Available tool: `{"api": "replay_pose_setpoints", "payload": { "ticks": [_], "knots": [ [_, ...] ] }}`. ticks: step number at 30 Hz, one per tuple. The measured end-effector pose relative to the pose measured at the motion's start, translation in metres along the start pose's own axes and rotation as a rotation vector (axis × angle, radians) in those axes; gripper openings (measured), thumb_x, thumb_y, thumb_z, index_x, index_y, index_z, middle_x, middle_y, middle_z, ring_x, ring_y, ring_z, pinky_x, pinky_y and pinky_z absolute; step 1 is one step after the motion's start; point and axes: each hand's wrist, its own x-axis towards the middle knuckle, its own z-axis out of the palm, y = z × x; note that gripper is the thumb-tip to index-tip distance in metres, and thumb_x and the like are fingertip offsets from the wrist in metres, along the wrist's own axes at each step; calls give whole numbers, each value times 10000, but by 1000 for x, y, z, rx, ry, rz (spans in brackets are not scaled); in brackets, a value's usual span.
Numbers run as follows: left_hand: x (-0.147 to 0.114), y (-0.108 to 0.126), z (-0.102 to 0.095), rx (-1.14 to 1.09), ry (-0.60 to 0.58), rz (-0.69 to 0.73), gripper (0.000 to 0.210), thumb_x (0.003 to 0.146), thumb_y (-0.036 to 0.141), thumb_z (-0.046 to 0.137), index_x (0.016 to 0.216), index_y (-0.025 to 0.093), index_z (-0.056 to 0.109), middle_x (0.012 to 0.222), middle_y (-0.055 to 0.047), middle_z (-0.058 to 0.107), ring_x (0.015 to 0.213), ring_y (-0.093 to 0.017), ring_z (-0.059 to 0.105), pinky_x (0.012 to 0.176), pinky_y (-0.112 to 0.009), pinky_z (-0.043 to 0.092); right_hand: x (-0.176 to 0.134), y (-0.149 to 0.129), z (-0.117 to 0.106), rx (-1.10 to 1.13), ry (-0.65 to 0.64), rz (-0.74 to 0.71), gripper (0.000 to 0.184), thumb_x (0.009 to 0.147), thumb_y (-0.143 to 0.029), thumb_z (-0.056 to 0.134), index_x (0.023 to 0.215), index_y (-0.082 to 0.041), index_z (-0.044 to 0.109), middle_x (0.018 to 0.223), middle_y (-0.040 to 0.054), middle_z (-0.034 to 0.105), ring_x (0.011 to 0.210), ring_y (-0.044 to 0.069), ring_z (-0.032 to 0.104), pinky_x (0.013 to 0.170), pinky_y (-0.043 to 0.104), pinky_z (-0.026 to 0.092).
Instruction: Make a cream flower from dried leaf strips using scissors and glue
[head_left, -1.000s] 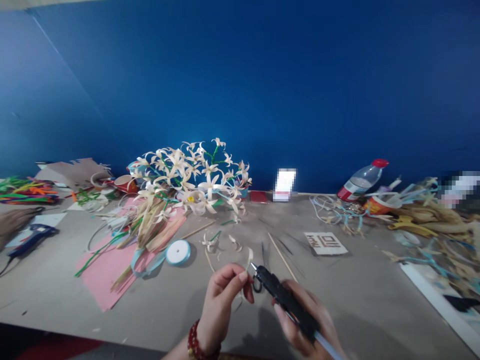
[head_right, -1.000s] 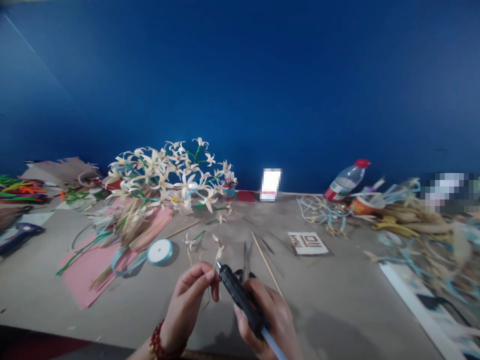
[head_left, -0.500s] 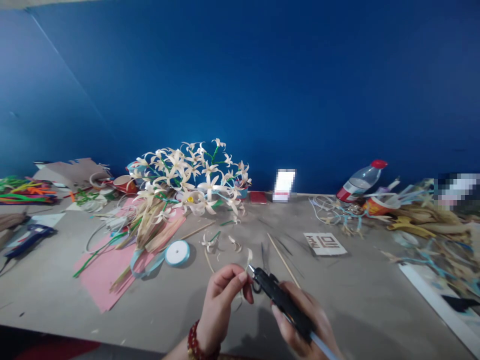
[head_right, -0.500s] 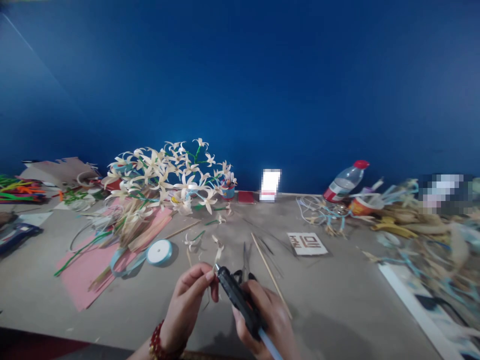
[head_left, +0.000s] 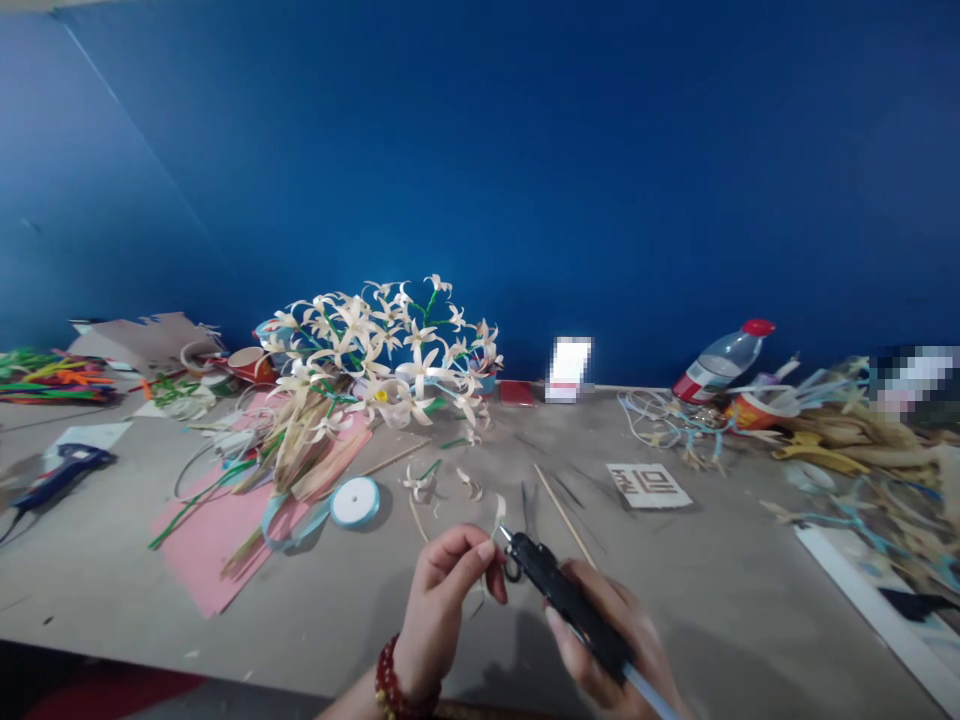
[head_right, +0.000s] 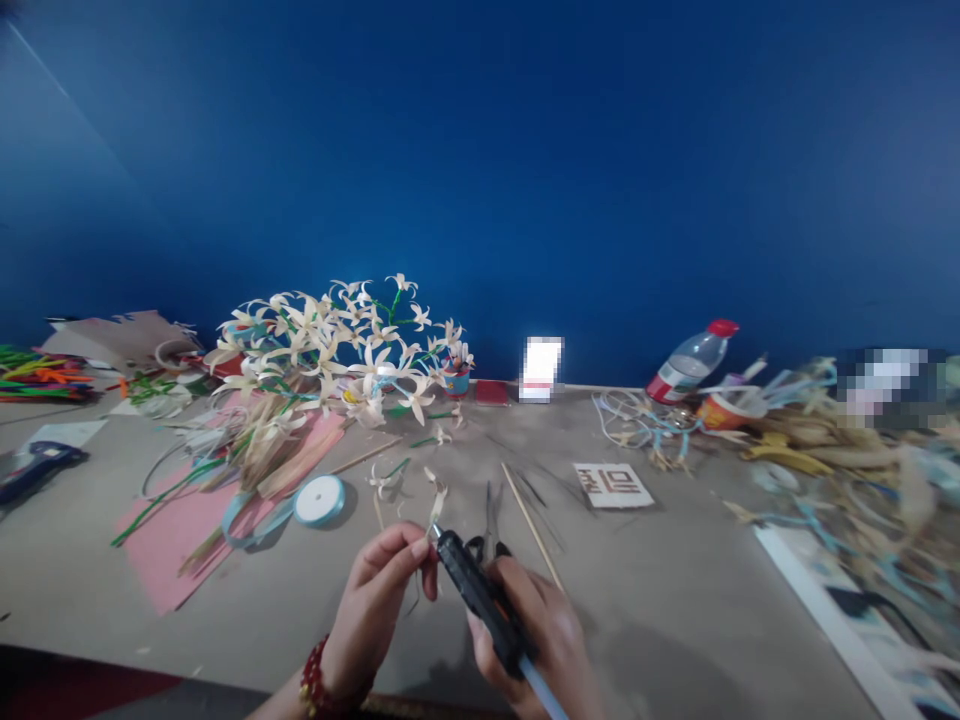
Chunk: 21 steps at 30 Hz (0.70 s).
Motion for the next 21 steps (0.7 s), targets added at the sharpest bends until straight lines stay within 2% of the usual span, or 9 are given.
{"api": "replay_pose_setpoints", "payload": {
  "ticks": [7, 15, 18, 21],
  "knots": [
    [0, 1, 0, -39, -14, -1, 262, 868, 370, 696, 728, 149, 686, 544, 4, 646, 563, -123, 560, 682, -252, 428, 0, 3, -2, -8, -57, -95, 33, 860, -251, 503, 846, -245, 532, 638, -8, 632, 538, 162, 634, 529, 224, 501],
    [-3, -1, -5, -12, -38, 16, 245, 882, 357, 683, 758, 146, 701, 571, 6, 643, 557, -112, 541, 706, -254, 407, 1, 8, -1, -25, -60, -73, 75, 907, -267, 474, 839, -251, 499, 629, -24, 581, 526, 154, 591, 511, 228, 460],
    [-6, 0, -10, -58, -30, 1, 247, 860, 373, 706, 758, 148, 709, 561, 7, 615, 569, -114, 517, 689, -249, 397, -3, 26, -2, -73, -71, -4, 45, 912, -272, 486, 935, -243, 513, 687, -8, 624, 583, 172, 618, 559, 248, 477],
    [-5, -2, -19, -127, -37, -9, 230, 861, 371, 699, 765, 162, 706, 574, 5, 596, 630, -135, 533, 753, -266, 419, -12, 65, -10, -275, -42, 47, 133, 874, -265, 522, 1003, -231, 527, 757, 23, 663, 642, 199, 651, 579, 268, 486]
  ]
}}
